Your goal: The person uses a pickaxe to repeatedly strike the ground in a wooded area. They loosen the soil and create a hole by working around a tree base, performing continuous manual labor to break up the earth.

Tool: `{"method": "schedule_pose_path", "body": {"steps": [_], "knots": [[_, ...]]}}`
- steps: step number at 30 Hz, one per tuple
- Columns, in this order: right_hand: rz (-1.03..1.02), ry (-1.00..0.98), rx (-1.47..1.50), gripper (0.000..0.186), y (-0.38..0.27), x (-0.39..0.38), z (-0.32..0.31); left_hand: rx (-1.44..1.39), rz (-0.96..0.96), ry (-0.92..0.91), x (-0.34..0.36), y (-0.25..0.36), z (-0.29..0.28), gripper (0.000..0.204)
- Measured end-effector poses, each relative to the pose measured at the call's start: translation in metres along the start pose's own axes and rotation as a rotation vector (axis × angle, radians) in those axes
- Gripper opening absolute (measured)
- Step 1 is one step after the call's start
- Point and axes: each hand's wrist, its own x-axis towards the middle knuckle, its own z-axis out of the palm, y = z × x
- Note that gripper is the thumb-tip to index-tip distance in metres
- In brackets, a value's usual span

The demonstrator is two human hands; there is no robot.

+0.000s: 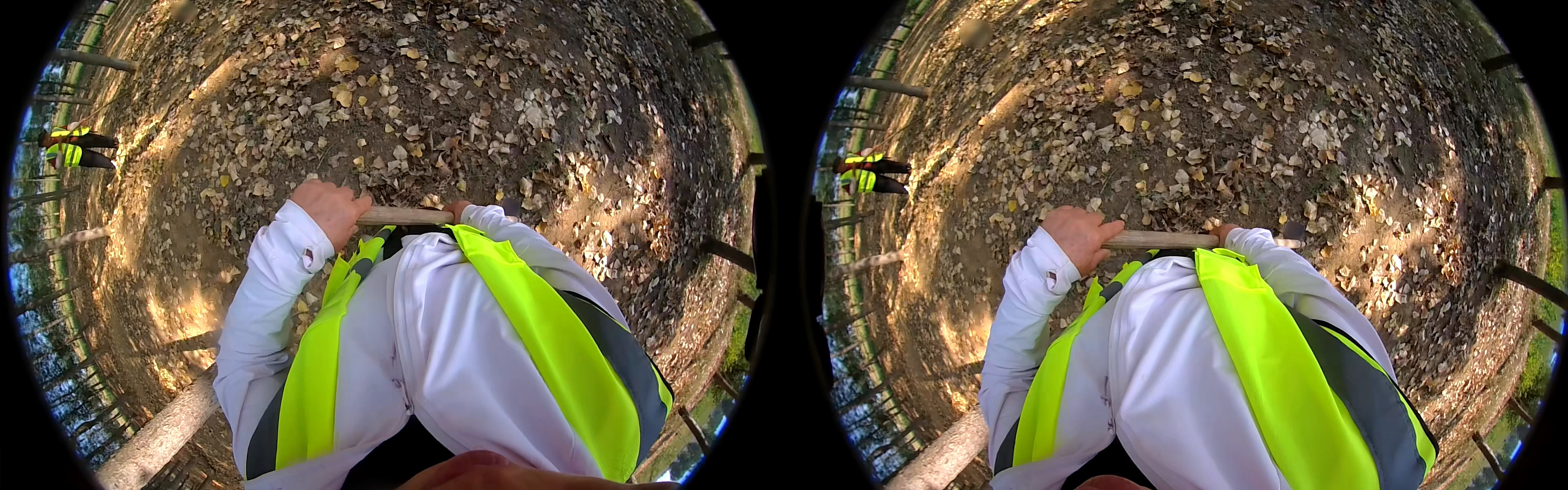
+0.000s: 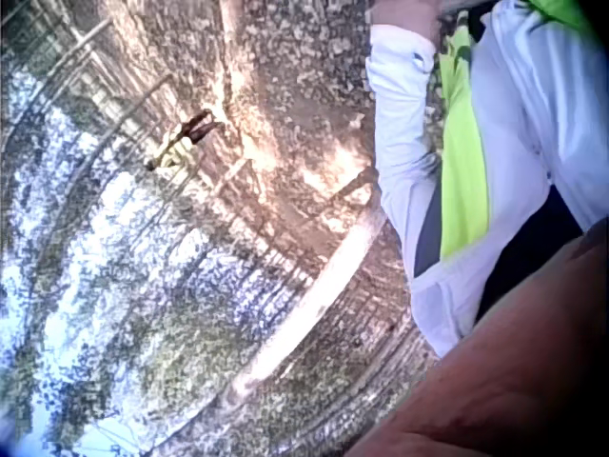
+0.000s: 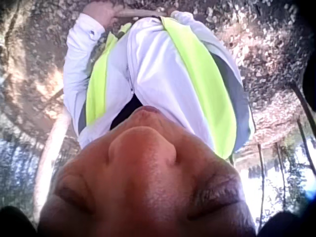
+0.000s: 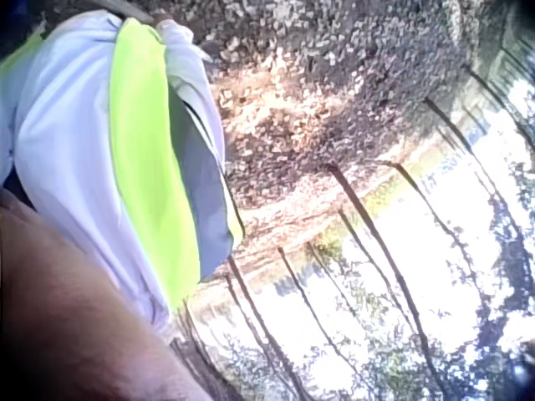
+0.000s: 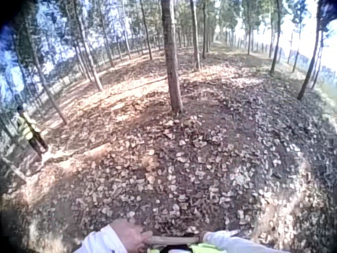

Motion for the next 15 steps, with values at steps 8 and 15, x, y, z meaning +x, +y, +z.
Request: {"method": "schedule_pose_path", "body": {"steps": [8,15], "knots": [[0.136,-0.204,-0.070,0.056,-0.066,-0.024,-0.014,-0.278,-0.130,0.106,-0.040,-0.008,0.033,0.039],[0.060,-0.141,-0.122,0.035,-0.081,-0.010,-0.002,-0.418,-0.224,0.099,-0.079,-0.015,0.067,0.045]]}}
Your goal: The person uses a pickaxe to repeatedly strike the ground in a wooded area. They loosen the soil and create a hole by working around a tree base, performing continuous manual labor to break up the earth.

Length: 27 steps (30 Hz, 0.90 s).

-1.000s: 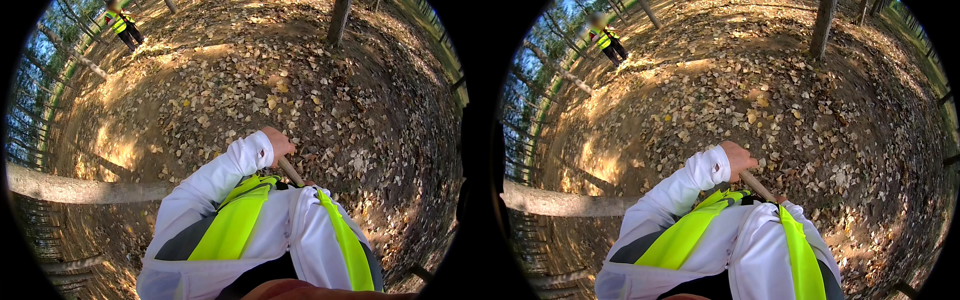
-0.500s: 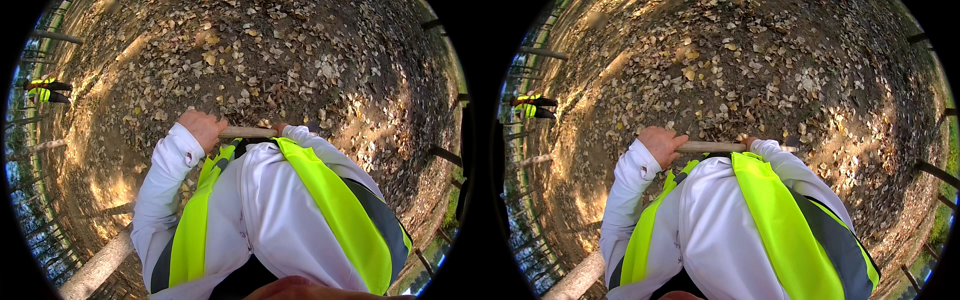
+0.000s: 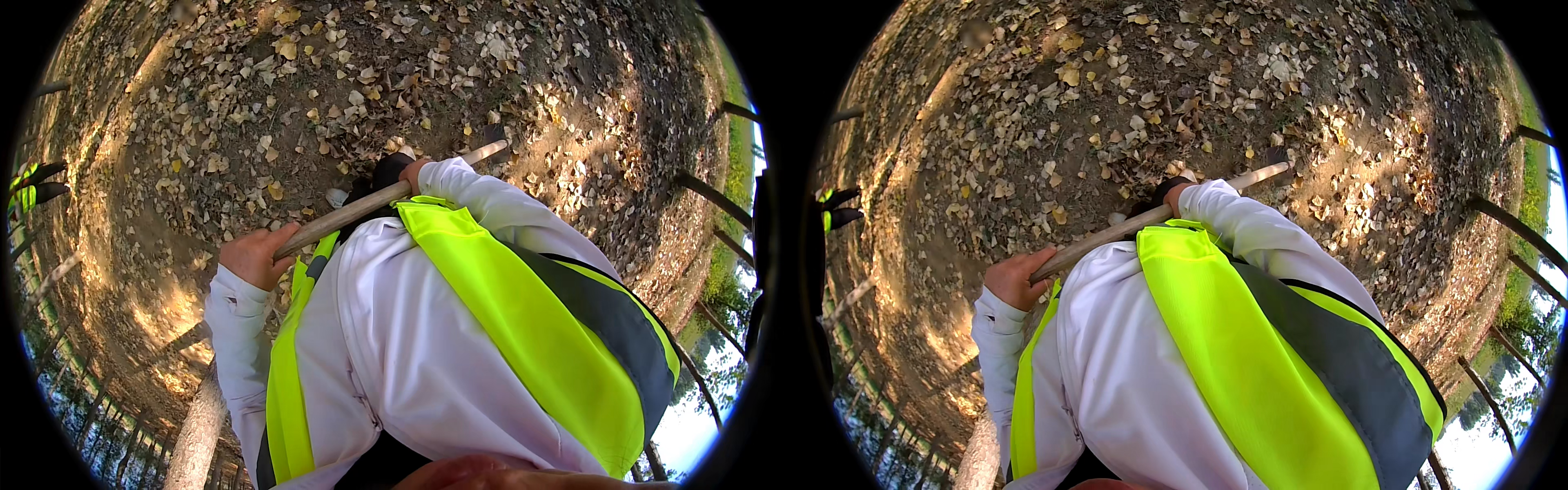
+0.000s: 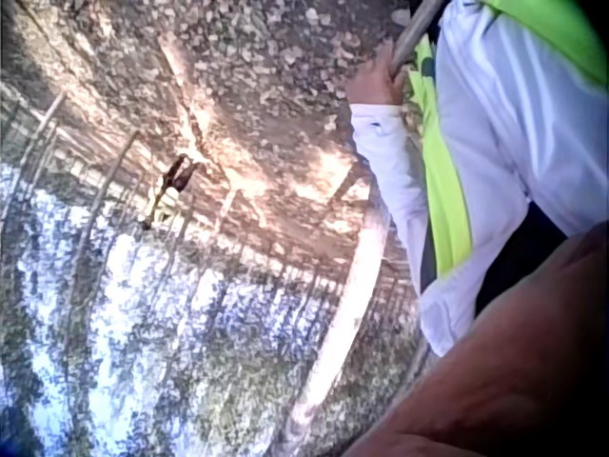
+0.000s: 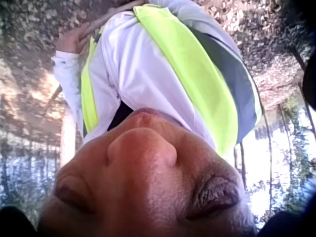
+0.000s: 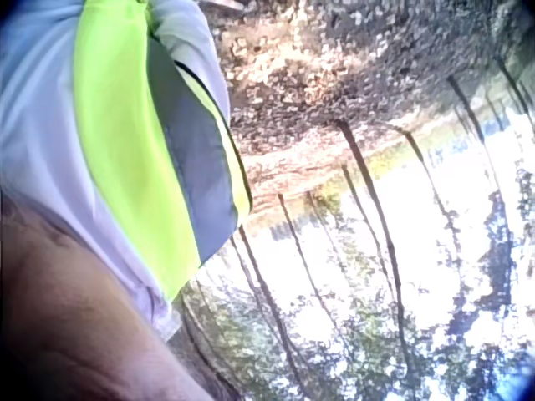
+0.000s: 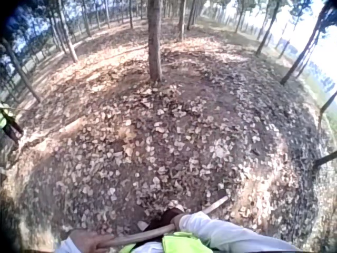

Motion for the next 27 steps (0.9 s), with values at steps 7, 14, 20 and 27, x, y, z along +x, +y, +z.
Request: {"method": "schedule_pose_path", "body": {"steps": [7,14,20,27], "knots": [[-0.185,-0.060,-0.118,0.032,-0.092,0.032,-0.032,0.005,-0.161,0.063,-0.071,-0.020,-0.024,0.046],[-0.493,0.106,-0.158,0.034,-0.201,0.064,-0.055,0.297,-0.286,0.044,-0.138,0.001,-0.079,0.045],[-0.634,0.081,-0.164,0.033,-0.272,0.058,-0.069,0.391,-0.380,0.014,-0.180,0.039,-0.108,0.043],[-0.436,-0.028,-0.276,0.035,-0.236,0.050,-0.067,0.029,-0.376,0.175,-0.176,0.003,-0.073,0.044]]}}
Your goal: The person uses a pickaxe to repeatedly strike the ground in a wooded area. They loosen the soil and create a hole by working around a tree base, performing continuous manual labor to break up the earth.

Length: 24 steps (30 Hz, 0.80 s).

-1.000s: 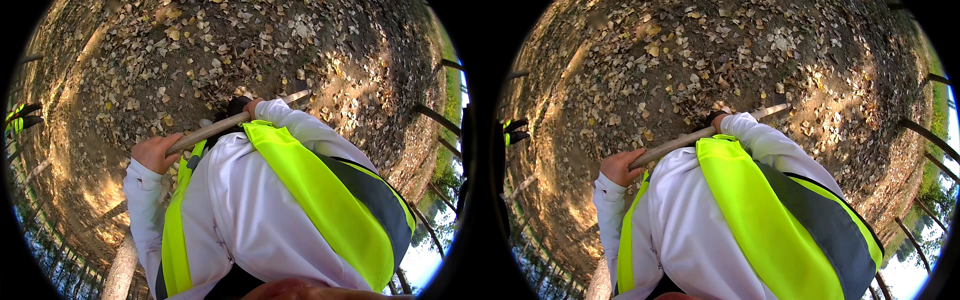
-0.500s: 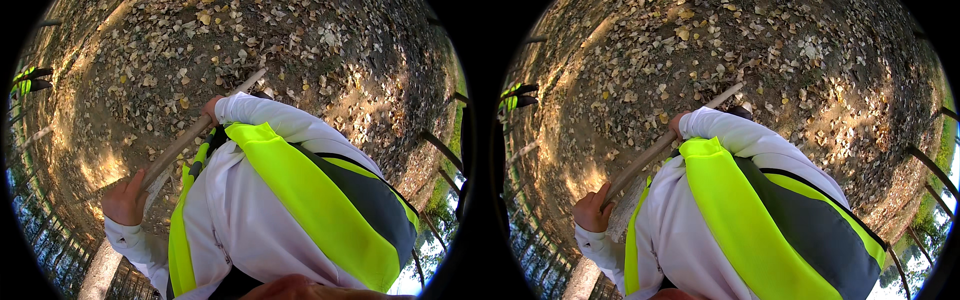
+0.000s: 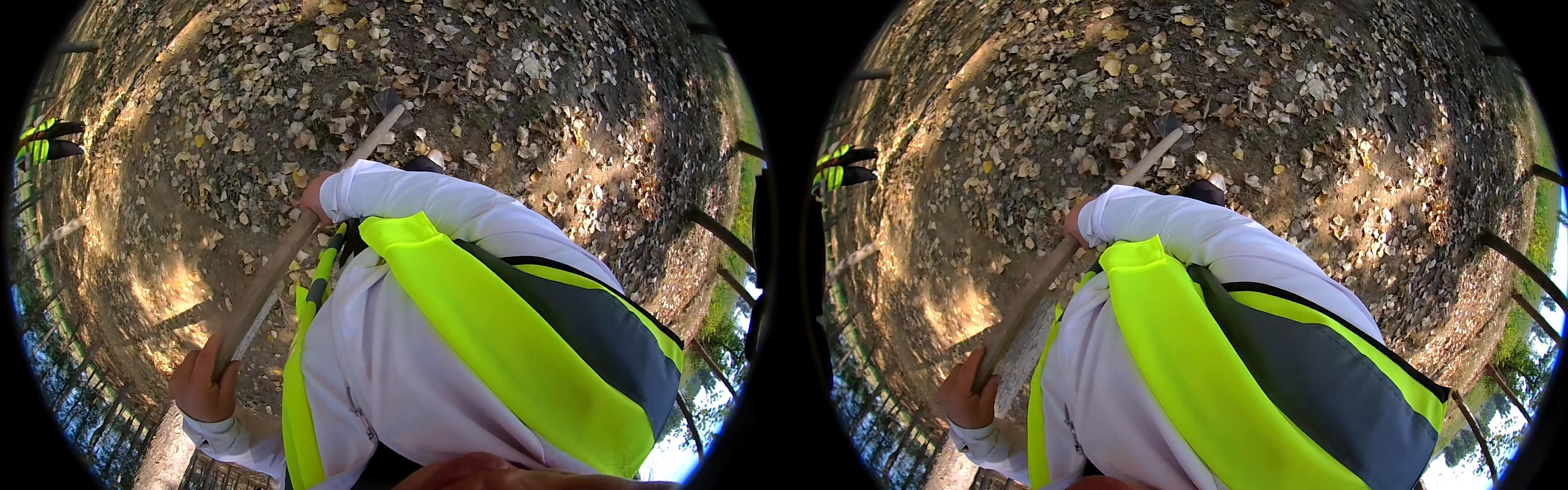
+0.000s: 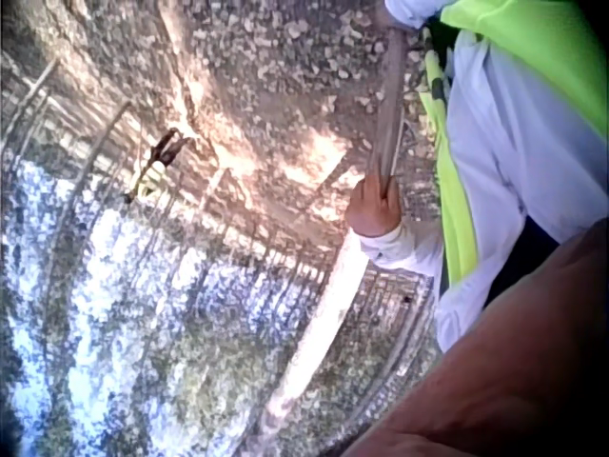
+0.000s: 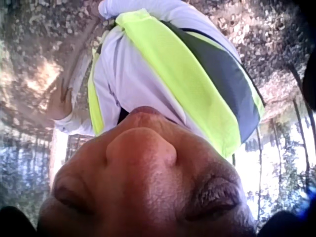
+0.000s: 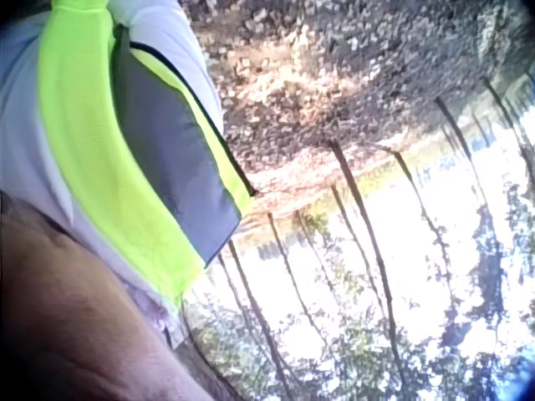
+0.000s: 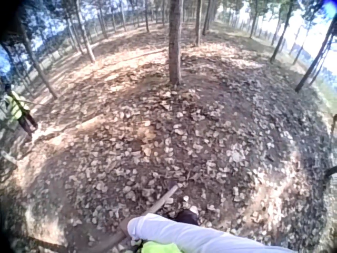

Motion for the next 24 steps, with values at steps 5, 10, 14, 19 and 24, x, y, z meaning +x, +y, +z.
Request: {"method": "schedule_pose_path", "body": {"steps": [5,10,14,19,24], "knots": [[0.149,-0.129,0.028,0.035,0.046,-0.032,0.047,-0.306,-0.050,-0.026,0.012,-0.025,0.072,0.041],[0.380,-0.218,0.035,0.037,0.111,-0.098,0.085,-0.484,0.000,-0.149,0.064,-0.002,0.140,0.040],[0.459,-0.254,-0.009,0.039,0.158,-0.145,0.102,-0.505,0.209,-0.092,0.101,0.024,0.172,0.039],[0.539,-0.221,0.017,0.038,0.166,-0.159,0.100,-0.460,0.199,-0.202,0.110,0.037,0.184,0.040],[0.404,-0.068,0.067,0.034,0.156,-0.123,0.107,-0.368,0.076,-0.219,0.088,0.047,0.160,0.042]]}}
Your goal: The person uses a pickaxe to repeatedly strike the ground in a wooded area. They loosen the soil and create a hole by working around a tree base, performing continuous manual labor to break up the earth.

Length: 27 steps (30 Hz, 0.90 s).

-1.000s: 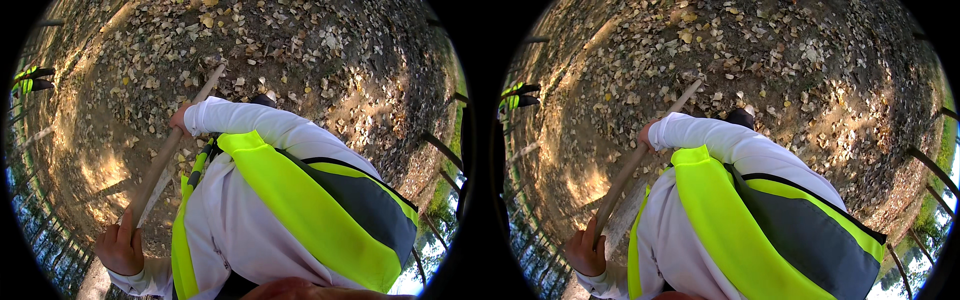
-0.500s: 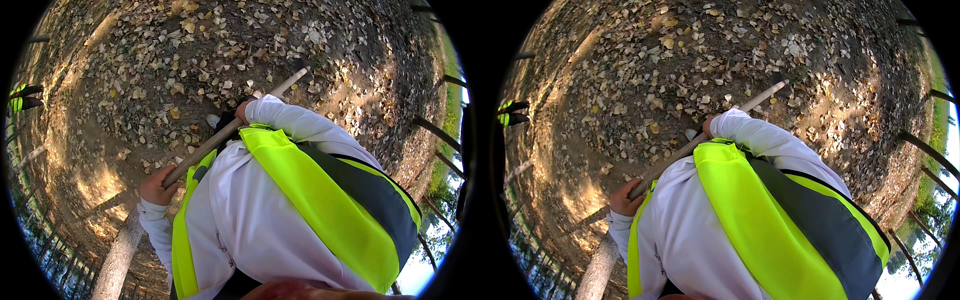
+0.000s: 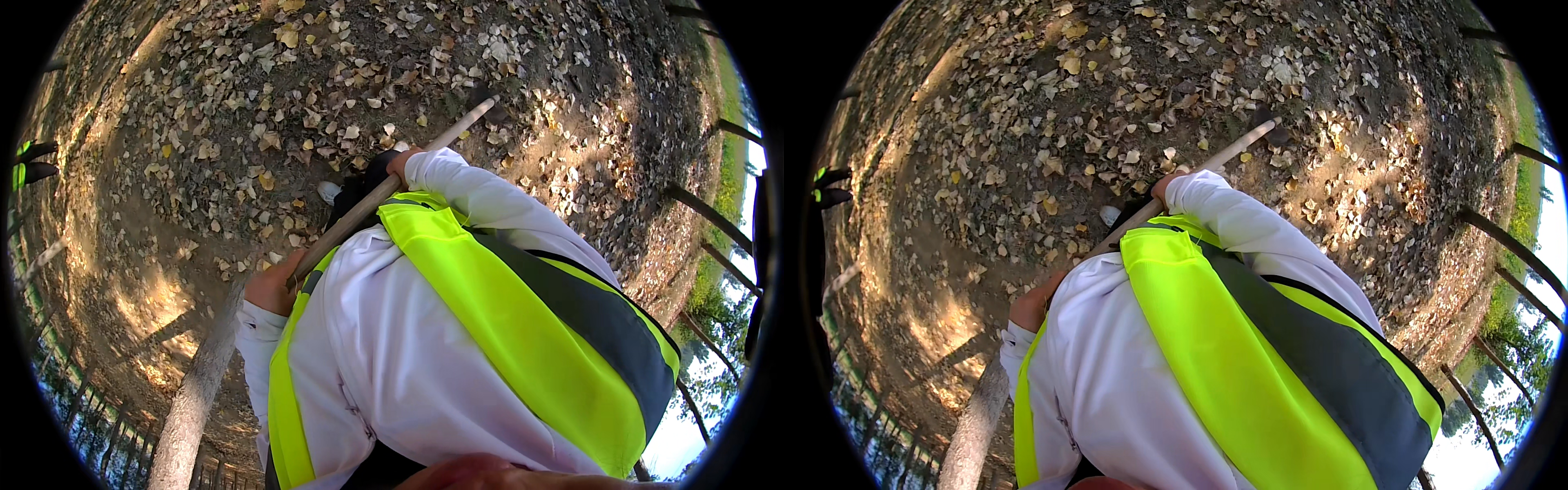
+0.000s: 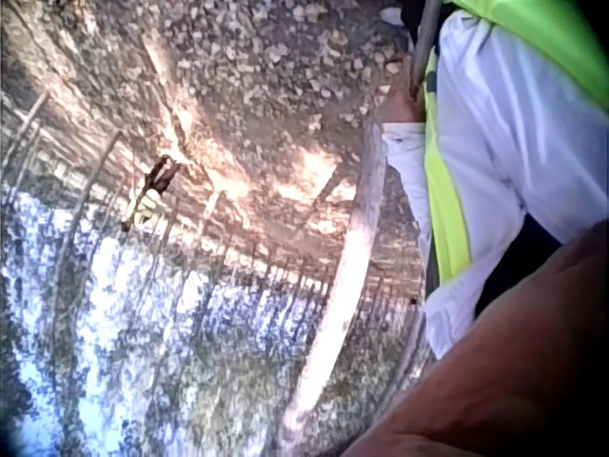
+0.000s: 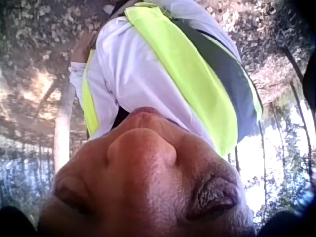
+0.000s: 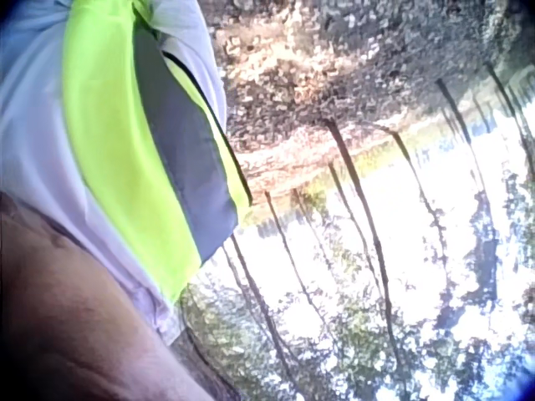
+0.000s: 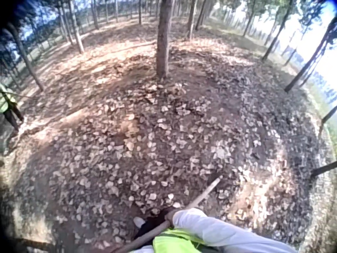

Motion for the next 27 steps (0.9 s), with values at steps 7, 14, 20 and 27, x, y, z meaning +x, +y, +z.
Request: {"method": "schedule_pose_path", "body": {"steps": [7,14,20,27], "knots": [[-0.152,0.044,0.072,0.035,-0.058,0.029,-0.011,0.144,-0.177,-0.045,-0.038,0.022,-0.051,0.046],[-0.161,-0.112,-0.020,0.042,-0.044,0.014,-0.016,-0.019,-0.004,0.060,-0.032,-0.001,-0.027,0.043],[-0.040,-0.224,-0.086,0.042,-0.007,0.001,-0.008,-0.122,0.002,-0.013,-0.009,-0.014,0.010,0.042],[-0.111,-0.159,-0.095,0.038,-0.042,0.022,-0.007,-0.045,-0.051,-0.002,-0.032,-0.015,-0.009,0.045]]}}
